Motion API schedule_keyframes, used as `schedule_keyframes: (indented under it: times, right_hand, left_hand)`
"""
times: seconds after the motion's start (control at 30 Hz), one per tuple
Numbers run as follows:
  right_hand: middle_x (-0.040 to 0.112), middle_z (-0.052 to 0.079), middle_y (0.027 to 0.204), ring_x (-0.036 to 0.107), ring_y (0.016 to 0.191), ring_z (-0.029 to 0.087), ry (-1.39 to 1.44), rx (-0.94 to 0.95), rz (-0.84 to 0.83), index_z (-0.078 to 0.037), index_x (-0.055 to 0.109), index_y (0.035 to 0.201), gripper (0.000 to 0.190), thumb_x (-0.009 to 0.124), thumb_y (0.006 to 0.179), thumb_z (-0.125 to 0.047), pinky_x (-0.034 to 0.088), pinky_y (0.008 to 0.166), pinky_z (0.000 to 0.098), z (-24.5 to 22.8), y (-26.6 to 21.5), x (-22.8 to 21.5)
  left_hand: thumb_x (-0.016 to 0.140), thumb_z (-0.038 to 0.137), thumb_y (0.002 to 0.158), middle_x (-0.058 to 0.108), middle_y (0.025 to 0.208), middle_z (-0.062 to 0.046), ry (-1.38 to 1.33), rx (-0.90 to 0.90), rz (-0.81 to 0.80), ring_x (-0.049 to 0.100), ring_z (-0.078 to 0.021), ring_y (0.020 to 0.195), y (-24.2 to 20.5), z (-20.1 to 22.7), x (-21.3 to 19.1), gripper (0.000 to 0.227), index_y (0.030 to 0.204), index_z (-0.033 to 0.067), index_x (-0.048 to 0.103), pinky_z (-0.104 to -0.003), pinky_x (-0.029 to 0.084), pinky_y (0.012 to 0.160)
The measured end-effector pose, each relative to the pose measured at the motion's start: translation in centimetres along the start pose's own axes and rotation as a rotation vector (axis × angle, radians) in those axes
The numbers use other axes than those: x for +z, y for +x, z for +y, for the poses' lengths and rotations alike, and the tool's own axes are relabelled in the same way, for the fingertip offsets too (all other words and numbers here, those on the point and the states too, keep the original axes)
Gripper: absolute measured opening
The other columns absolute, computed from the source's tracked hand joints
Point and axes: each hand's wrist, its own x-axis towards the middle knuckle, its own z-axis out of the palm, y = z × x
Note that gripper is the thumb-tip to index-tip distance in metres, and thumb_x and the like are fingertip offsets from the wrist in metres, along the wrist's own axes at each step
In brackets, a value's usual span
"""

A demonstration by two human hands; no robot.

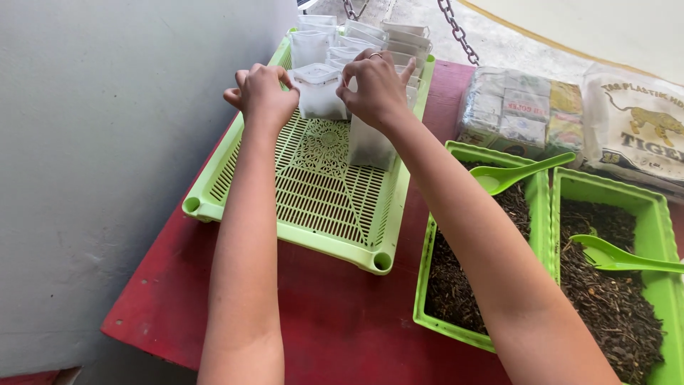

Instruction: Filling small tea bags with loose tea leaves using a spoon and organizing them in a tray

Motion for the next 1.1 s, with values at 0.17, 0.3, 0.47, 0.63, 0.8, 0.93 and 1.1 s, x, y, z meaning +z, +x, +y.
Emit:
schedule_keyframes:
  times: [0.17,0.3,0.47,0.63,0.8,0.93,1.1]
  right_hand:
    - [0.061,0.005,0.120,0.042,0.129,0.035,0.007,-0.031,0.023,-0.019,0.077,0.083,0.012,0.079,0.087,-0.031,0.010,0.102,0.0927,-0.1,1.5,1.7]
    - [0.054,0.012,0.138,0.025,0.138,0.038,-0.026,-0.050,0.040,-0.022,0.081,0.088,0.013,0.081,0.085,-0.035,0.007,0.102,0.0920,-0.5,2.7,3.0]
    - [0.050,0.014,0.145,0.020,0.140,0.042,-0.027,-0.021,0.047,-0.024,0.080,0.088,0.013,0.080,0.086,-0.037,0.002,0.103,0.0909,-0.8,4.4,3.8]
    - [0.051,0.016,0.142,0.019,0.140,0.043,-0.024,-0.009,0.062,-0.023,0.082,0.090,0.011,0.078,0.086,-0.032,0.002,0.101,0.0918,-0.6,6.0,4.4]
    - [0.054,0.015,0.135,0.025,0.137,0.043,-0.039,0.013,0.030,-0.024,0.083,0.095,0.013,0.075,0.088,-0.031,0.006,0.100,0.0936,-0.4,6.8,4.7]
    - [0.052,0.017,0.137,0.020,0.140,0.042,-0.050,0.044,-0.019,-0.021,0.077,0.105,0.020,0.070,0.091,-0.033,0.005,0.101,0.0921,0.4,7.1,5.3]
    - [0.049,0.019,0.139,0.021,0.140,0.042,-0.055,-0.025,-0.070,-0.018,0.068,0.118,0.031,0.069,0.093,-0.036,0.010,0.102,0.0903,1.0,6.7,4.7]
  left_hand:
    - [0.054,0.020,0.076,0.067,0.093,0.001,0.051,-0.040,0.011,0.049,-0.0316,0.105,1.3,-0.5,-0.3,0.030,0.078,0.0378,0.078,-0.049,0.022,0.072]
    - [0.058,0.021,0.077,0.067,0.091,0.003,0.089,-0.075,0.049,0.048,-0.0295,0.103,2.6,-1.4,0.2,0.025,0.071,0.0355,0.077,-0.051,0.022,0.077]
    - [0.057,0.017,0.075,0.065,0.082,0.002,0.077,-0.048,0.142,0.050,-0.0308,0.098,4.3,-2.1,1.4,0.027,0.066,0.0337,0.076,-0.051,0.022,0.072]
    - [0.059,0.014,0.075,0.063,0.079,0.002,0.055,-0.047,0.183,0.050,-0.0310,0.096,5.9,-2.3,3.1,0.027,0.063,0.0319,0.076,-0.050,0.022,0.071]
    - [0.061,0.024,0.081,0.066,0.085,0.001,0.103,-0.055,0.135,0.049,-0.0324,0.103,7.0,-1.9,4.0,0.023,0.063,0.0293,0.073,-0.058,0.025,0.082]
    - [0.060,0.023,0.081,0.067,0.094,-0.002,0.156,-0.126,0.016,0.048,-0.0332,0.109,7.2,-1.1,3.7,0.019,0.080,0.0323,0.076,-0.060,0.024,0.087]
    - [0.063,0.026,0.075,0.062,0.111,-0.011,0.170,-0.154,0.053,0.047,-0.0362,0.117,6.9,-1.1,3.4,0.026,0.101,0.0209,0.063,-0.067,0.022,0.099]
